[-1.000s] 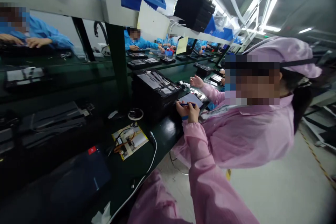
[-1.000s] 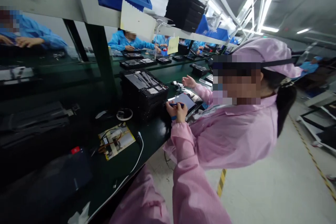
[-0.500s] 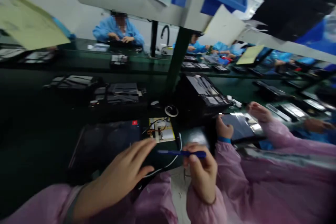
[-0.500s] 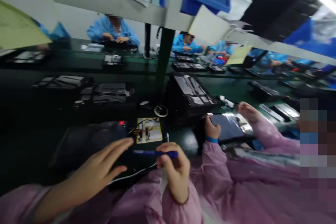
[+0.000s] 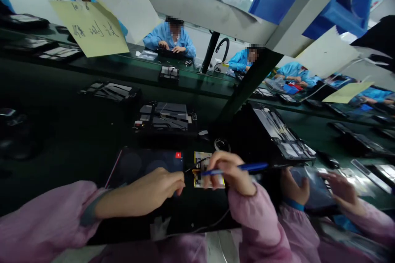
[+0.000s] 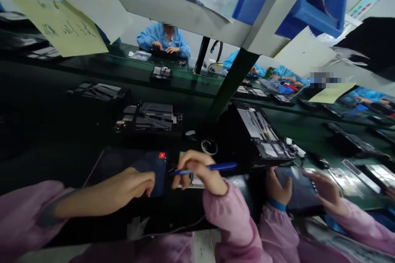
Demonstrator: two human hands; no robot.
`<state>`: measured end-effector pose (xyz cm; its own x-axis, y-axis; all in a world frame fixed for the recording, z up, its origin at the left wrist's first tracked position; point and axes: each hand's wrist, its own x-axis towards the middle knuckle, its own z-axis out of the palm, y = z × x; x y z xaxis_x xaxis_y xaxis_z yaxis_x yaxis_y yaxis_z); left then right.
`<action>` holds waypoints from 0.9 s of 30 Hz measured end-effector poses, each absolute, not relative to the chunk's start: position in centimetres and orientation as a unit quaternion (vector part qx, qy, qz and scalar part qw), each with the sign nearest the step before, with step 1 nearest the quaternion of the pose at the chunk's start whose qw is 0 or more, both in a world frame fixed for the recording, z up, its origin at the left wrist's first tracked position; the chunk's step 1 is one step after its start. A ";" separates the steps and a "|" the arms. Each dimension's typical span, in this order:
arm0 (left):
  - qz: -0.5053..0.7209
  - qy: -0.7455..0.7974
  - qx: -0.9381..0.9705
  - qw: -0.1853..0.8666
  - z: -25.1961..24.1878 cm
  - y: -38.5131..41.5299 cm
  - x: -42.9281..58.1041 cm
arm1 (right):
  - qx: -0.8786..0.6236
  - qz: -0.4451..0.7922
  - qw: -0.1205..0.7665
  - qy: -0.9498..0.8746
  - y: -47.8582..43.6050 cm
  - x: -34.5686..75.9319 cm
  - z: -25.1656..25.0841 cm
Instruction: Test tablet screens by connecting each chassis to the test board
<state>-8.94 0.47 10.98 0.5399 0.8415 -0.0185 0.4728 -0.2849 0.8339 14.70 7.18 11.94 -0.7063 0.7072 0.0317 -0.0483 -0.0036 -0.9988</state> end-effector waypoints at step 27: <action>0.185 0.483 0.855 -0.042 4.9 13.9 -13.4 | -0.409 0.429 0.445 -0.671 21.0 9.5 7.6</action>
